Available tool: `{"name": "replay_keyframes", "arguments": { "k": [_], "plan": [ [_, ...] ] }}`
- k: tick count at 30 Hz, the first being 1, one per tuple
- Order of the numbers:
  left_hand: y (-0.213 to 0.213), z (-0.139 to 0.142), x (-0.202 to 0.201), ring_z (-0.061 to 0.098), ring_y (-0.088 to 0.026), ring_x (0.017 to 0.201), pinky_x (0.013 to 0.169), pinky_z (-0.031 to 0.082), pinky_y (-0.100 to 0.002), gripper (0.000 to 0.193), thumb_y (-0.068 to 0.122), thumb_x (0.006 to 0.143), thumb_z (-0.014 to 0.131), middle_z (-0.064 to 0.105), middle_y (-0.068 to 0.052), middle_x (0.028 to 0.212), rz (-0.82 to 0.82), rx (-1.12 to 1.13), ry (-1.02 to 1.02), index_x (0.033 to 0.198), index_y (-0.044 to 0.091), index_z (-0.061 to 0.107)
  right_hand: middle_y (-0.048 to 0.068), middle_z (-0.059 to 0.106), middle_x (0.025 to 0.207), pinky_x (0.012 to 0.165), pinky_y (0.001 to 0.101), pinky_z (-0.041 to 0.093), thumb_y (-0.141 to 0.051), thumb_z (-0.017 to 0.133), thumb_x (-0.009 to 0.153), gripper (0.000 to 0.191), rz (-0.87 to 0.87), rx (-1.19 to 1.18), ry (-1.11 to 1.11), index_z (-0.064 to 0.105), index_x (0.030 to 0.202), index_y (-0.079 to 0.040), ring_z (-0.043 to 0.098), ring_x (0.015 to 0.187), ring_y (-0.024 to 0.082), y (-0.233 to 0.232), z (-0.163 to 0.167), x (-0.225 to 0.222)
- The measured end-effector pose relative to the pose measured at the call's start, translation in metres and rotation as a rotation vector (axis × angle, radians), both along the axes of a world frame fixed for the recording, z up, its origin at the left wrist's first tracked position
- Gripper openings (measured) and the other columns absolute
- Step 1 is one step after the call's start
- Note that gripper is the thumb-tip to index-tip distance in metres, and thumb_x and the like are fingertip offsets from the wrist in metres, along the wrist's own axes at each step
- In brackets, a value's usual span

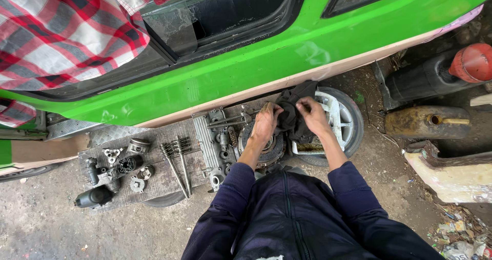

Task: The person kneels beside a green vehicle in a workshop and works on a motorcycle clutch assembly laid on the ground among engine parts. They use a small hand tool to adjust components inside the clutch hub, fit parts together, and wipe the assembly with a rag.

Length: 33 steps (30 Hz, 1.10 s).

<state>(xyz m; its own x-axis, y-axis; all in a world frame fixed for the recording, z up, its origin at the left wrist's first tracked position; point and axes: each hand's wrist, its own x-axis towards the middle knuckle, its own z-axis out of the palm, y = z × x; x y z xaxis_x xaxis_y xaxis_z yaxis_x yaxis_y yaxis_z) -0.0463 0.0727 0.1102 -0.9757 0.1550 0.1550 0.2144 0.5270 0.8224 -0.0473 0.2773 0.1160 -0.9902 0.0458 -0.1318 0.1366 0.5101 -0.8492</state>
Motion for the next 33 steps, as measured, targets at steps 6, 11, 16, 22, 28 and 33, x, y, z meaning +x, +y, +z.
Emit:
{"name": "replay_keyframes", "arguments": {
  "k": [6, 11, 16, 22, 28, 33],
  "plan": [
    [-0.004, 0.023, -0.007, 0.067, -0.037, 0.090, 0.082, 0.056, -0.046, 0.014, 0.012, 0.100, 0.064, 0.066, -0.018, 0.099, -0.052, -0.055, 0.204, 0.103, -0.001, 0.059, 0.013, 0.069, 0.103, 0.081, 0.0381, 0.053, -0.020, 0.065, 0.102, 0.022, -0.159, -0.116, 0.014, 0.063, 0.115, -0.002, 0.061, 0.088, 0.023, 0.026, 0.024, -0.008],
    [0.003, 0.040, -0.009, 0.065, -0.036, 0.088, 0.080, 0.055, -0.046, 0.012, 0.009, 0.100, 0.063, 0.063, -0.017, 0.097, -0.099, -0.036, 0.310, 0.104, -0.001, 0.057, 0.014, 0.070, 0.104, 0.086, 0.0359, 0.050, -0.019, 0.063, 0.105, 0.023, -0.162, 0.030, 0.151, 0.062, 0.117, 0.000, 0.064, 0.092, 0.021, 0.035, 0.042, 0.002],
    [-0.001, 0.033, -0.020, 0.066, -0.031, 0.079, 0.067, 0.059, -0.039, 0.010, 0.008, 0.105, 0.061, 0.062, -0.017, 0.096, -0.078, -0.002, 0.130, 0.107, -0.001, 0.055, 0.015, 0.069, 0.102, 0.090, 0.0347, 0.049, -0.019, 0.064, 0.107, 0.022, -0.134, -0.018, 0.272, 0.062, 0.114, 0.001, 0.063, 0.098, 0.021, 0.044, 0.060, 0.009],
    [-0.010, 0.030, -0.010, 0.068, -0.034, 0.081, 0.069, 0.058, -0.044, 0.011, 0.002, 0.097, 0.065, 0.064, -0.018, 0.095, -0.006, 0.016, 0.271, 0.104, -0.003, 0.057, 0.012, 0.070, 0.101, 0.090, 0.0327, 0.050, -0.018, 0.065, 0.106, 0.020, -0.272, 0.041, 0.197, 0.063, 0.113, 0.001, 0.065, 0.095, 0.020, 0.056, 0.050, 0.000],
    [0.009, 0.066, -0.008, 0.067, -0.039, 0.094, 0.076, 0.055, -0.047, 0.012, 0.005, 0.101, 0.062, 0.065, -0.018, 0.103, -0.026, 0.141, 0.170, 0.108, -0.001, 0.055, 0.017, 0.066, 0.125, 0.104, 0.0429, 0.048, -0.018, 0.068, 0.105, 0.028, -0.245, 0.019, 0.214, 0.062, 0.127, -0.002, 0.061, 0.118, 0.028, 0.033, 0.043, 0.009],
    [0.021, 0.090, -0.013, 0.067, -0.039, 0.097, 0.083, 0.054, -0.047, 0.012, 0.005, 0.101, 0.062, 0.066, -0.018, 0.106, -0.091, 0.226, 0.185, 0.110, -0.001, 0.056, 0.028, 0.048, 0.145, 0.109, 0.0495, 0.036, -0.019, 0.080, 0.075, 0.083, 0.116, -0.006, 0.459, 0.045, 0.146, 0.006, 0.045, 0.133, 0.042, -0.011, 0.046, 0.023]
  ]
}}
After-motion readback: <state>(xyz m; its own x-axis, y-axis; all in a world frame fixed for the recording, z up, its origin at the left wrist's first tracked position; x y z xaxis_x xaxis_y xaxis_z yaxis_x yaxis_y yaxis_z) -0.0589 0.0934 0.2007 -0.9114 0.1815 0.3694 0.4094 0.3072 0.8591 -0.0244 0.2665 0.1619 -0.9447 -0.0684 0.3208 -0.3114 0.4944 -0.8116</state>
